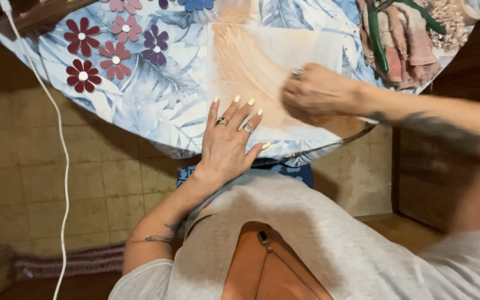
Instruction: Sanding the edges of small decorative mosaic pieces by rubbing them against a sanding sheet on a table.
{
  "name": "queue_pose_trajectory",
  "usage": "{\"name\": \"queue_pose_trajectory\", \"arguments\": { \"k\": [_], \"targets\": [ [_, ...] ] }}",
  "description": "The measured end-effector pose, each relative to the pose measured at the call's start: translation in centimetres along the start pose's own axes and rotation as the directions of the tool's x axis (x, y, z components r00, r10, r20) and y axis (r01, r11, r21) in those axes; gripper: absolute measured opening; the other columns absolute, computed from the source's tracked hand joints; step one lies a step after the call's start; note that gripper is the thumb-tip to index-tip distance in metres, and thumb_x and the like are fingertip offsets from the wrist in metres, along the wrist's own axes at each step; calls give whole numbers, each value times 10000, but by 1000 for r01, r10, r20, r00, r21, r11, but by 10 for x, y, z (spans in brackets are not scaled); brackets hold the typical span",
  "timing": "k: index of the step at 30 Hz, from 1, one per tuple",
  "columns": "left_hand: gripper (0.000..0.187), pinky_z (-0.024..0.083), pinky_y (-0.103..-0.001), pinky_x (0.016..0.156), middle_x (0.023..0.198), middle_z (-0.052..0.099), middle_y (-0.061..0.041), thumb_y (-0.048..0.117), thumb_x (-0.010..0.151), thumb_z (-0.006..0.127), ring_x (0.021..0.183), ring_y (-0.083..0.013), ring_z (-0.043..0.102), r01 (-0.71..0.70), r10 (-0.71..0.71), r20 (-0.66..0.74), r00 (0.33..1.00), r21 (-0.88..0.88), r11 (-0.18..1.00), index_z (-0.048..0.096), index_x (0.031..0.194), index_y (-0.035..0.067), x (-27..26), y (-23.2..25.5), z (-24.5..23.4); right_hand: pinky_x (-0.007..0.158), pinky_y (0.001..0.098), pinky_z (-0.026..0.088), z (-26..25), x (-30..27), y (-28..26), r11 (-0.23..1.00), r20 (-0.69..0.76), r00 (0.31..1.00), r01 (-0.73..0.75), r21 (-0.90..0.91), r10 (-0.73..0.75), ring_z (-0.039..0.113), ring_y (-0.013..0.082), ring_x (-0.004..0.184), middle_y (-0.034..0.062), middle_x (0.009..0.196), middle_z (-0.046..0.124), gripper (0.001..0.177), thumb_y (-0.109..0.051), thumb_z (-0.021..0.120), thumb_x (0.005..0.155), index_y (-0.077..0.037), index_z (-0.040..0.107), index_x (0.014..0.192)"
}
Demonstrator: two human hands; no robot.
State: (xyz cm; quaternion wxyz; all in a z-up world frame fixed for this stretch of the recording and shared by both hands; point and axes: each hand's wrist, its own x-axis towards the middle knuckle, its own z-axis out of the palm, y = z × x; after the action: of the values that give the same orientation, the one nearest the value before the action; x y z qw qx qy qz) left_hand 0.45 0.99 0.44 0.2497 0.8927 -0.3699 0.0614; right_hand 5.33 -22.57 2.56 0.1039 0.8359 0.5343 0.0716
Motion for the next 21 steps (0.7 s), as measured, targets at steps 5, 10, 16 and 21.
{"name": "queue_pose_trajectory", "arguments": {
  "k": [5,10,16,21],
  "targets": [
    [420,138,-518,1004,1015,551,-125,323,720,618,1029,-296,502,16,-17,-27,999,-45,999,575,1063,83,8,2,-3,469,312,433,-6,-47,40,994,378,926,-57,96,16,529,159,539,-26,638,493,147,-181,407,737,-182,488,614],
    [427,312,-473,920,987,555,-124,196,736,614,918,-286,568,65,-138,-240,961,-289,955,507,1118,38,32,5,-5,557,406,451,-35,11,16,627,184,951,-301,718,247,559,321,620,105,622,479,134,-88,405,820,-31,463,714],
    [331,439,-319,753,933,588,-29,137,754,594,864,-202,598,-22,-106,-338,935,-355,935,547,1080,104,45,7,-5,536,357,433,-25,10,-10,396,22,897,-217,892,441,536,288,604,73,626,483,226,-169,415,900,-61,486,715],
    [173,437,-281,691,794,609,-25,127,731,609,776,-195,601,-79,-45,-391,919,-295,952,613,901,99,48,11,-7,507,308,414,-25,10,-12,323,16,881,-190,927,473,464,210,508,40,550,412,235,-146,421,902,-62,478,690]
  ]
}}
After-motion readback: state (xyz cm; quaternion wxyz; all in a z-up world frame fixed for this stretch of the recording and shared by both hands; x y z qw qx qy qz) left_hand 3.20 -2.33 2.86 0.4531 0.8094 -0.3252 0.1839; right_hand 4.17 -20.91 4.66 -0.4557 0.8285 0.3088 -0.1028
